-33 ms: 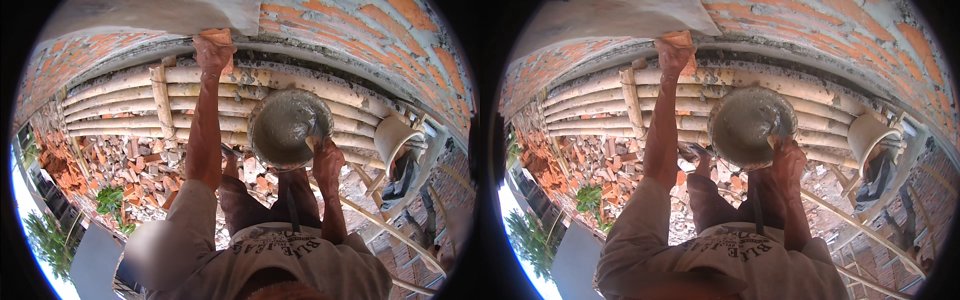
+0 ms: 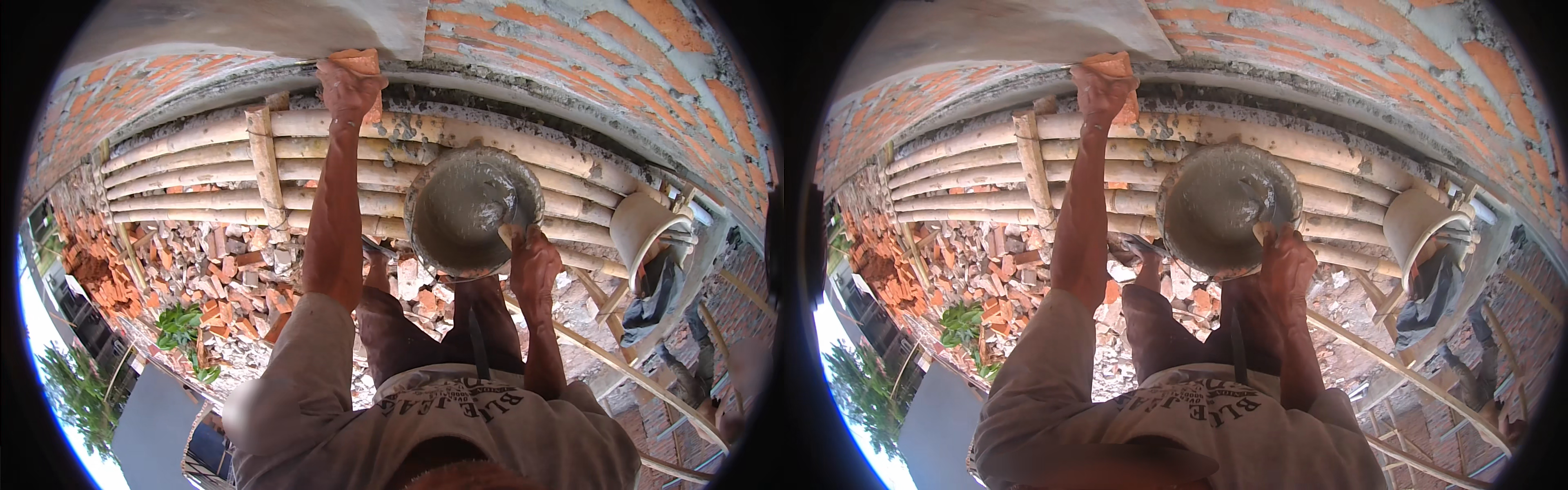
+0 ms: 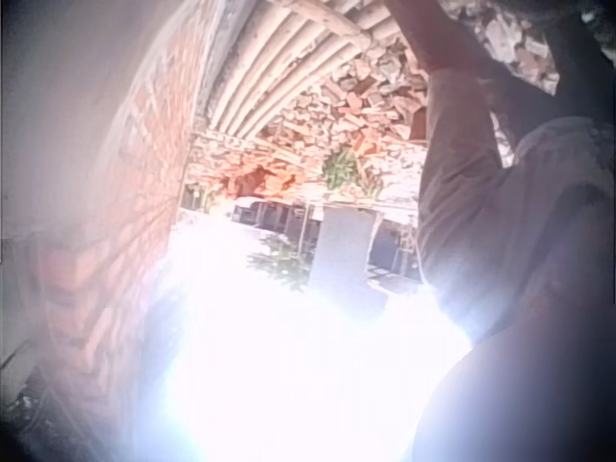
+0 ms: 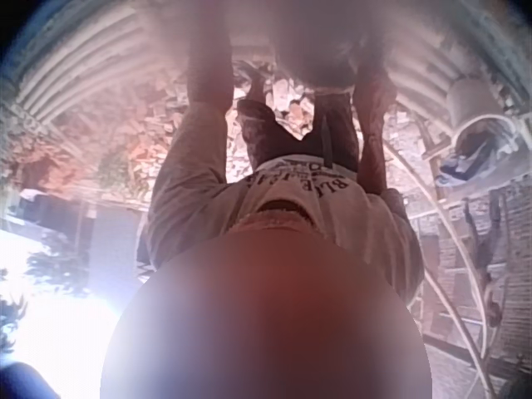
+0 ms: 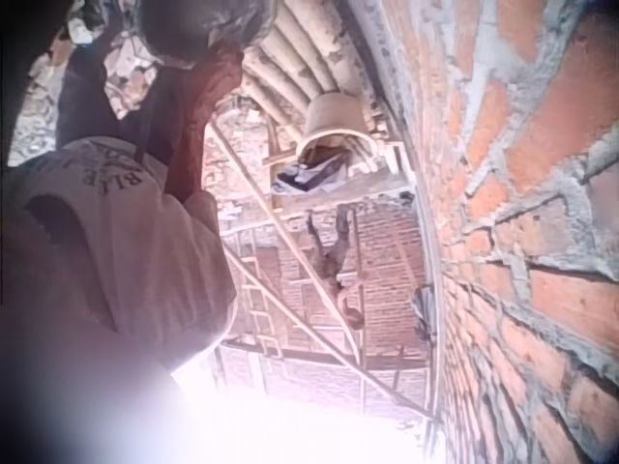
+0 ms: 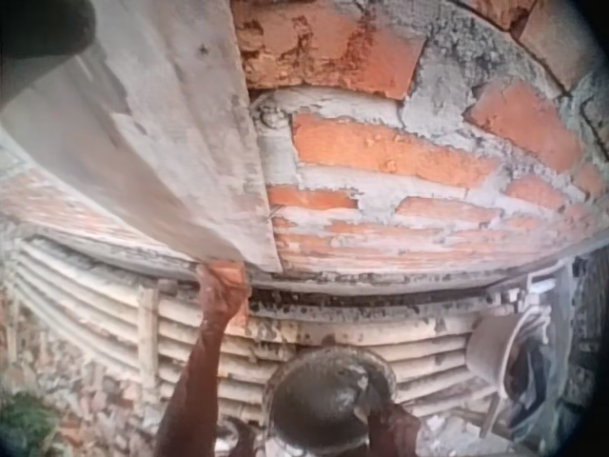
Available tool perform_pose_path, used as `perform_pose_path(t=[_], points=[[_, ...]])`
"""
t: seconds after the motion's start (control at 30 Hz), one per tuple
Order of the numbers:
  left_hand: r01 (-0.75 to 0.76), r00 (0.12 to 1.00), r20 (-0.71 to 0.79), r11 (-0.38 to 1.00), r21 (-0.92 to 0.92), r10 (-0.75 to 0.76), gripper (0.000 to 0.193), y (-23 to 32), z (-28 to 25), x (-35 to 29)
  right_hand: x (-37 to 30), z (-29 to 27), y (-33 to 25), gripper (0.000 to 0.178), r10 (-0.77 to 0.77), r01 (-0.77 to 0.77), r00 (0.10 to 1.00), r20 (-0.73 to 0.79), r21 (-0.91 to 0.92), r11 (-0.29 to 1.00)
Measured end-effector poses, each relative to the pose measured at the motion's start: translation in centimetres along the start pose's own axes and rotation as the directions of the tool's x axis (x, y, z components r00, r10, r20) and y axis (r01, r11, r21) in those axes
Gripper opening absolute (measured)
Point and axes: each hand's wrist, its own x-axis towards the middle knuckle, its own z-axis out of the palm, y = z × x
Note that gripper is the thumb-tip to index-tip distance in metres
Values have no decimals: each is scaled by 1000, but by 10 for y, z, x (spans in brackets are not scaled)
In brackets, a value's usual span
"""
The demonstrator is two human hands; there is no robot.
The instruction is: The person scoops cement from a bucket and applies it to a brick wall using a trowel. They smooth the surface and place a brick into the wet mortar to secure it.
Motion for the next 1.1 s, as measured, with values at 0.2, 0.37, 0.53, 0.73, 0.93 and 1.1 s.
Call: perform_pose_path(t=[0.2, 0.37, 0.53, 0.73, 0.93, 1.1], points=[[-73, 987, -112, 937, 342, 117, 102, 10, -2, 10, 4, 0, -4, 24, 1, -2, 1000, -18, -11, 1000], [213, 959, 183, 976, 38, -216, 128, 19, -16, 12, 6, -2, 2, 26, 55, -72, 989, 135, 132, 989], [97, 981, 180, 982, -162, -67, 116, 7, -28, 8, 2, -9, 13, 26, -56, -64, 929, 365, 308, 949], [78, 997, 15, 935, -346, -77, 84, 1, -20, 1, -23, -63, 22, 23, -156, 119, 939, 306, 139, 983], [177, 984, 110, 878, -445, -143, 81, 9, -25, -12, -24, -134, 36, 20, -152, 111, 966, 211, 192, 975], [162, 984, 139, 885, -437, -112, 77, 8, -29, -10, 40, -107, 0, 35, -224, 166, 955, 195, 274, 947]])
